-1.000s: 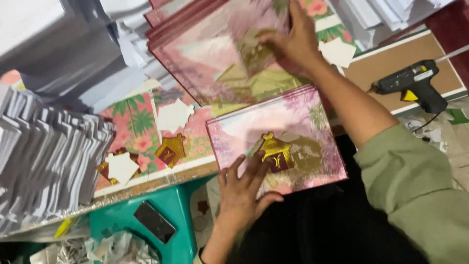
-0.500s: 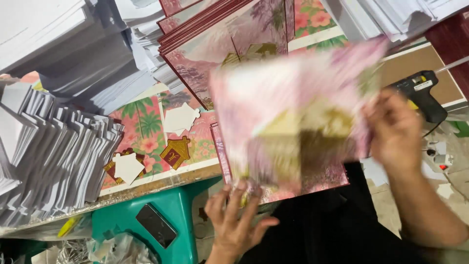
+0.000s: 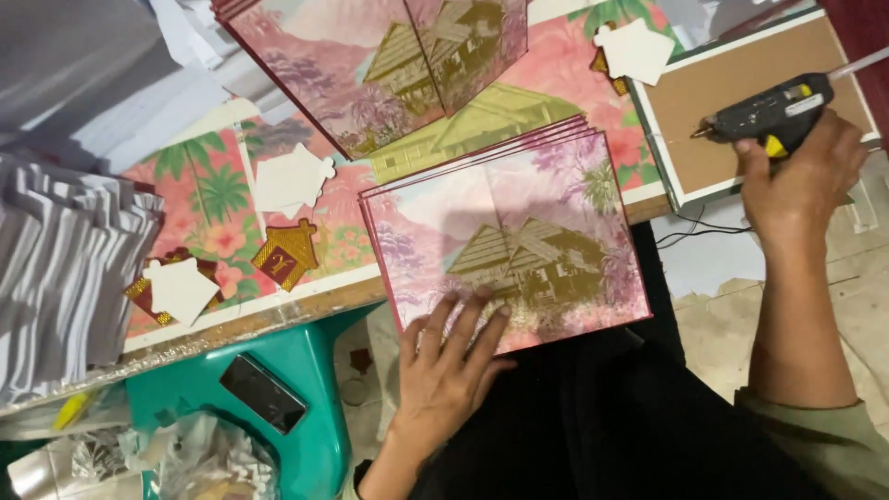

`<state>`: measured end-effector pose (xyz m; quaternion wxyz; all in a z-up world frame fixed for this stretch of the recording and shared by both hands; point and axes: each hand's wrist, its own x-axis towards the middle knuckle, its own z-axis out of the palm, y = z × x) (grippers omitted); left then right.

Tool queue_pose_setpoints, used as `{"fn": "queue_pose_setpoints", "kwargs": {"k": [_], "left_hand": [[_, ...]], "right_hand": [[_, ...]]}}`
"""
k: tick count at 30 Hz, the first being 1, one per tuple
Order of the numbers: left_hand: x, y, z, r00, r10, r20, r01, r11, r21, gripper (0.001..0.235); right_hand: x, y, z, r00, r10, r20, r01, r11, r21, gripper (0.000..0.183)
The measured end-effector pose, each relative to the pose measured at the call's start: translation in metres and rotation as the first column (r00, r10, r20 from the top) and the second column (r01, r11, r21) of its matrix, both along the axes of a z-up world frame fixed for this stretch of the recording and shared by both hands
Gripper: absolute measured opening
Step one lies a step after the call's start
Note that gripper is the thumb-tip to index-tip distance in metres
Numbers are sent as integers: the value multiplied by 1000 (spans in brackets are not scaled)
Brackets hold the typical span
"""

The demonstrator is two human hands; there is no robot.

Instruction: The person uses a hot glue gun to apply adhesive to the center of pink cards featuring a house illustration. They then pick up gold, house-shaped embellishments and press them onto the glued areas. The person repeats this process for multiple cards, stacking the finished items on the table.

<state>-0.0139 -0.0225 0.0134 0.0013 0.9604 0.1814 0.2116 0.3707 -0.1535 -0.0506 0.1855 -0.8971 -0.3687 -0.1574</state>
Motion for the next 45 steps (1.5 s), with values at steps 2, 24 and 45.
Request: {"fn": "queue_pose_setpoints", "kwargs": {"k": [2, 24, 45], "left_hand": [[2, -4, 0, 999, -21, 38, 22, 999, -32, 35], [10, 9, -8, 972, -99, 213, 94, 995, 32, 21], [9, 7, -8, 973, -105, 207, 113, 993, -30, 21]], "right_hand": [[2, -7, -10, 995, 63, 73, -65, 998, 16, 49], [-142, 105, 65, 539, 801, 261, -842, 524, 130, 16], [-118, 122, 48, 582, 683, 441, -797, 587, 141, 19]]}}
